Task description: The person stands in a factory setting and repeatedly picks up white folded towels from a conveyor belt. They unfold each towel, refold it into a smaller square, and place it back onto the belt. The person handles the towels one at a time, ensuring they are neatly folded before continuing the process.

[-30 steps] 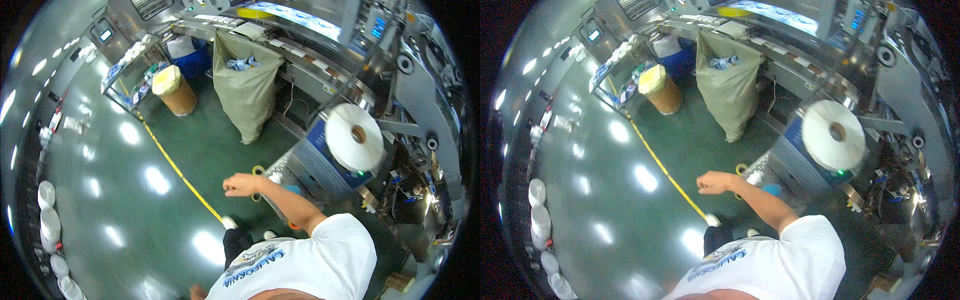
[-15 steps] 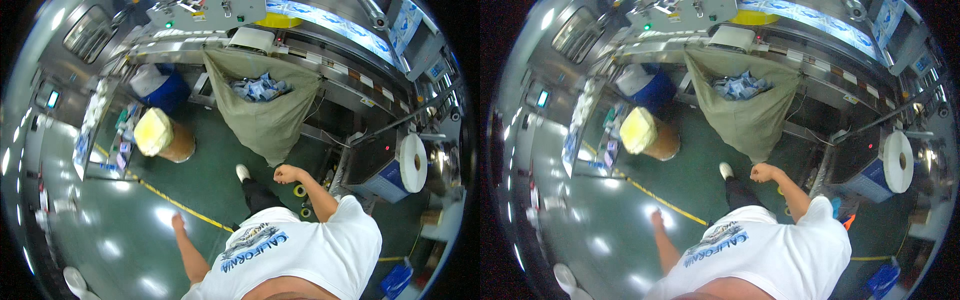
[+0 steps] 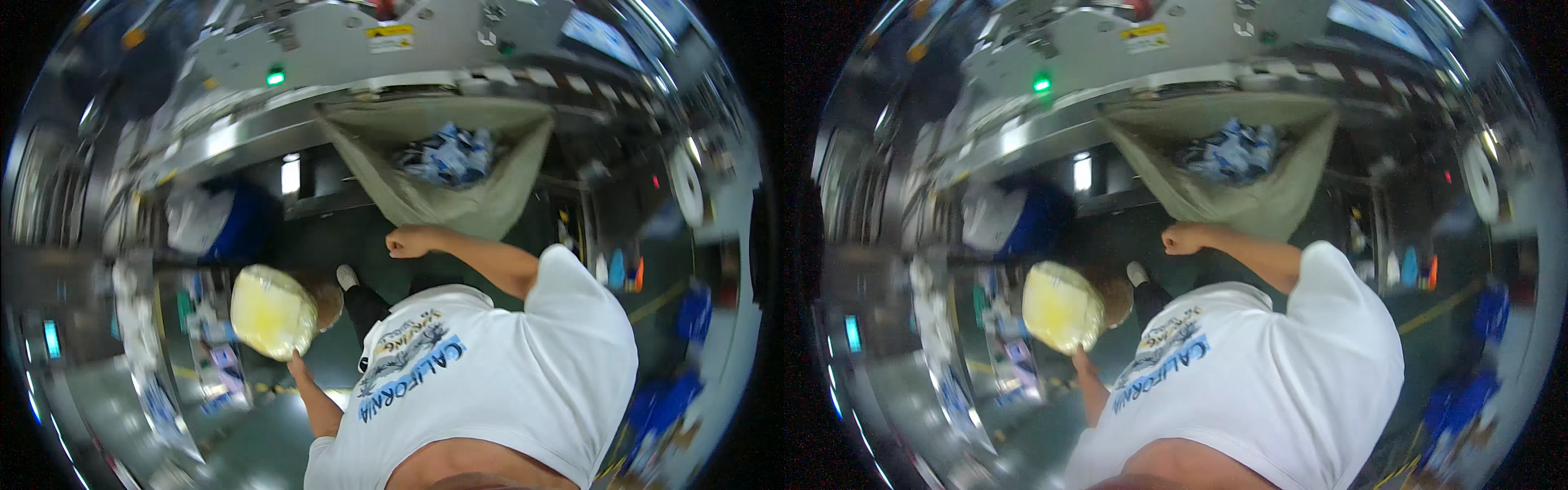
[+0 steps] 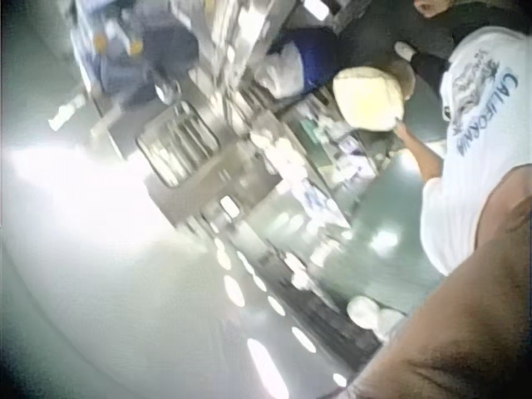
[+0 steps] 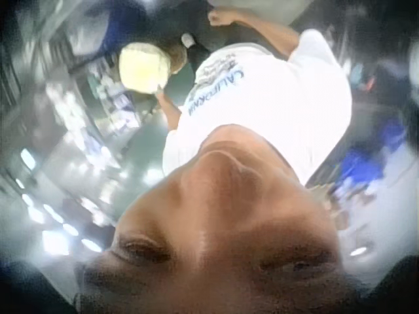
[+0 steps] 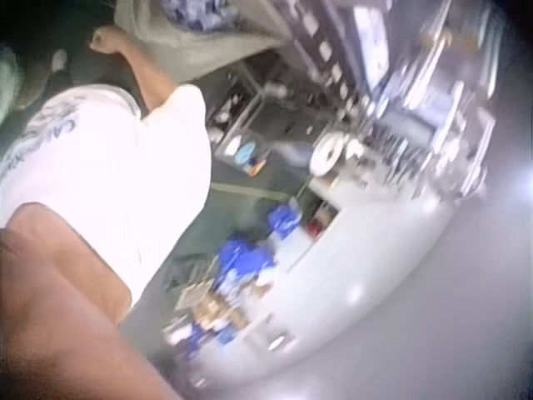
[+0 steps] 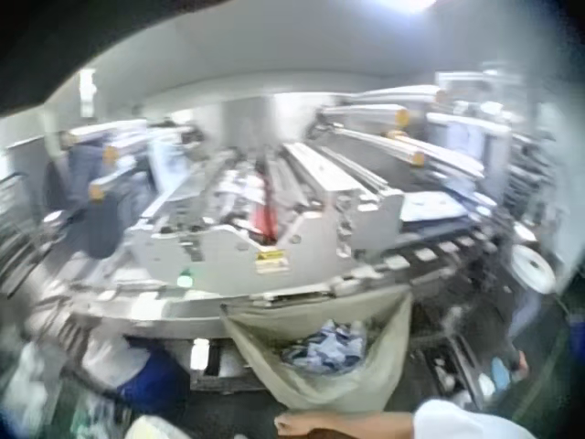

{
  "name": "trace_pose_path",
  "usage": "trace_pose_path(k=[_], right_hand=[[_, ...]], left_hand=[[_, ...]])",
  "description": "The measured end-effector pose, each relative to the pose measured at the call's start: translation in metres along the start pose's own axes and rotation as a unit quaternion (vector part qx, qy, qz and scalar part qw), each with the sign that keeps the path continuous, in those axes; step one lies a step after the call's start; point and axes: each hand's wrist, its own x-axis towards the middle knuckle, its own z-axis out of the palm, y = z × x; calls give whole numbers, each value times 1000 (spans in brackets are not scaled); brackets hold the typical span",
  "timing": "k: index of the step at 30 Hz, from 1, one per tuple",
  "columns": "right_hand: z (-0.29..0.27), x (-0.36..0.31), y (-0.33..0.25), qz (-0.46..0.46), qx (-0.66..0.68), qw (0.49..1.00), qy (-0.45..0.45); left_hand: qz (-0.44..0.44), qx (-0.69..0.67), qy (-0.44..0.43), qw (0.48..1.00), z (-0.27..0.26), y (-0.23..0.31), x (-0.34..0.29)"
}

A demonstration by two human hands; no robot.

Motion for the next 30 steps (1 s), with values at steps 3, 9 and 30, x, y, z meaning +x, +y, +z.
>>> trace_pose_path(k=[3,9,30], right_hand=[[8,71,0,27,-34,999,16],[31,114,0,54,-43,998,4],[99,186,65,348,-131,928,-37]], left_hand=[[89,93,-198,972,-42,4,63],[87,166,-187,964,-39,97,160],[-100,89,-3,991,-3,202,391]])
